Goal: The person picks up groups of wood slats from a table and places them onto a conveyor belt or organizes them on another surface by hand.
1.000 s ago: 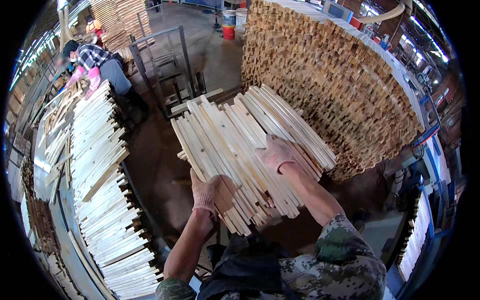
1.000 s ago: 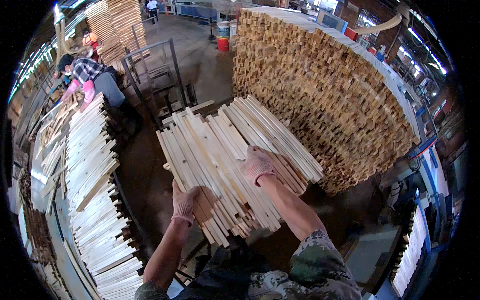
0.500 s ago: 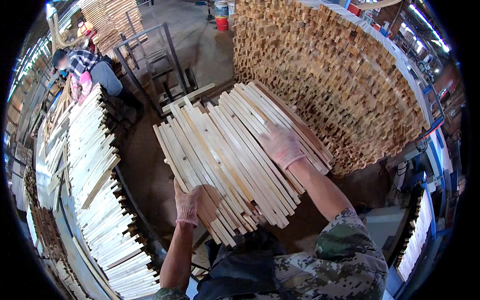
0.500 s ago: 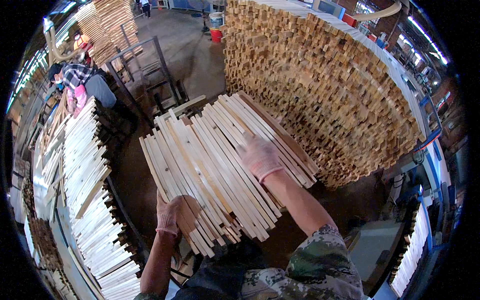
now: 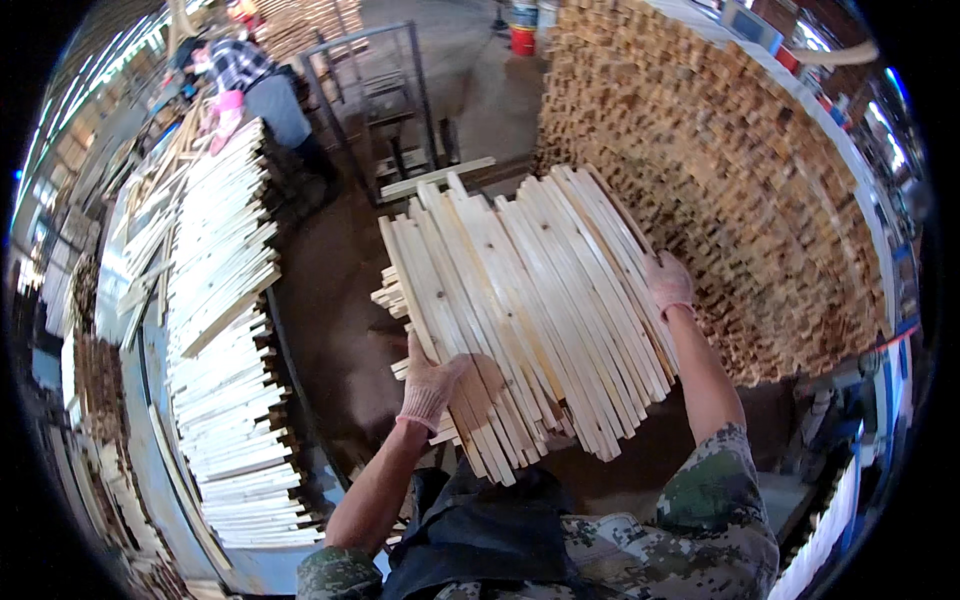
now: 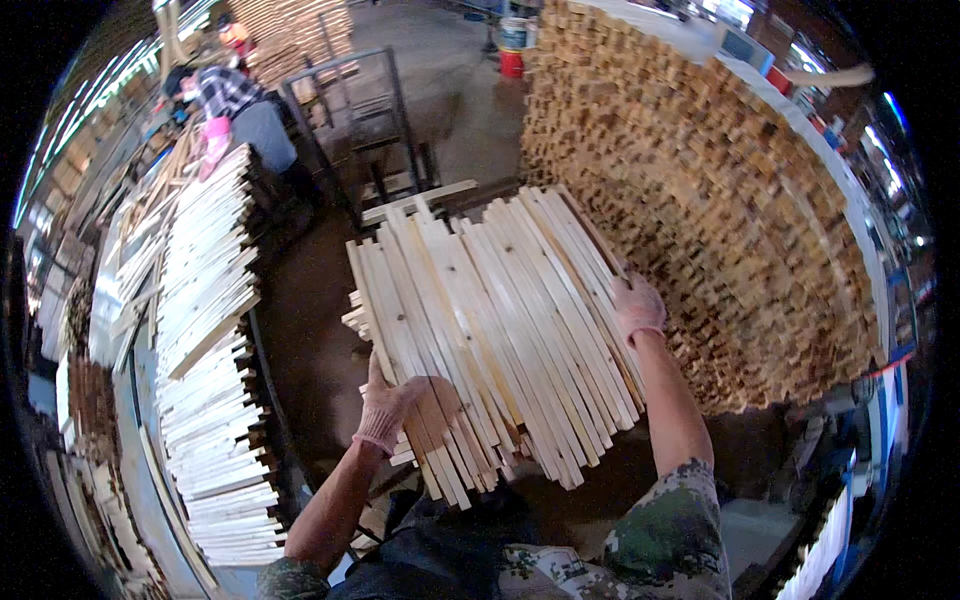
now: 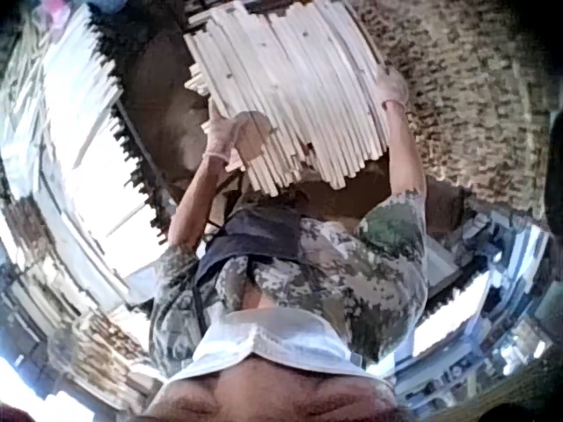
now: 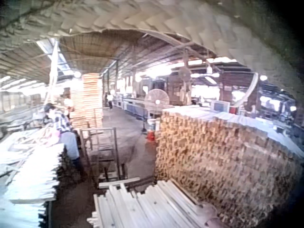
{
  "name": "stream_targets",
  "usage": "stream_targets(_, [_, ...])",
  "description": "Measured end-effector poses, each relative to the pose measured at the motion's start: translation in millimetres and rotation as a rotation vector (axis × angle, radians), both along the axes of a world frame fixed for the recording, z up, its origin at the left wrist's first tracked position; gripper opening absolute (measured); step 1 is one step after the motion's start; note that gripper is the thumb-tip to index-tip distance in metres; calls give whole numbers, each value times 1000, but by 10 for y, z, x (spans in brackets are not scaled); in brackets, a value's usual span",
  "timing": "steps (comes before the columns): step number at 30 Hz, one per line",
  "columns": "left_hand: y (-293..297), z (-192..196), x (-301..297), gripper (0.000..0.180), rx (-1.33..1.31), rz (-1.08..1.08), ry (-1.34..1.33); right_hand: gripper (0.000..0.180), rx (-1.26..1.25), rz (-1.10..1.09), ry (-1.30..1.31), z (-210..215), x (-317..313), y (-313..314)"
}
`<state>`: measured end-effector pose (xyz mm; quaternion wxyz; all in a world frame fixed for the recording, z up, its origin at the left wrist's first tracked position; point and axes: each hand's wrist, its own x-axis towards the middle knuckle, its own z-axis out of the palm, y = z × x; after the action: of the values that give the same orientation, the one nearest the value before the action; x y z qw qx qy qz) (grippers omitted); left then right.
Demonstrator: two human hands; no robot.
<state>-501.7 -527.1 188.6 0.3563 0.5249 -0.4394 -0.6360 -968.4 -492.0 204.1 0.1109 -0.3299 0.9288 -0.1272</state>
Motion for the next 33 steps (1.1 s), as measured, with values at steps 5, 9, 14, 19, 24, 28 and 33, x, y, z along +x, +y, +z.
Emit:
stream_targets(5, [-296,196,510,71,-148,-557,-961,68,-33,58,-14,160,125,-151])
stream_targets(9, [-177,324,583,62,-134,-440,-897,54,-100,257,-159,55,269,-52])
stream_targets(14, [53,415,573,67,-212,-204,-831,54,-193,288,-138,-68,265,-131])
stream_targets(19, [202,225,636,83,-48,-156,-533,58,-286,263,-72,58,556,-336])
stream_targets(24, [470,-40,1180,64,-174,-34,-454,62,-408,199,-45,189,1074,-456])
stream_targets(28, [719,154,2108,55,59,-57,-244,60,-498,441,123,-334,979,-1139])
stream_targets(33, [1230,-656,3138,75,35,149,-370,51,-877,784,-859,-359,2856,-2135])
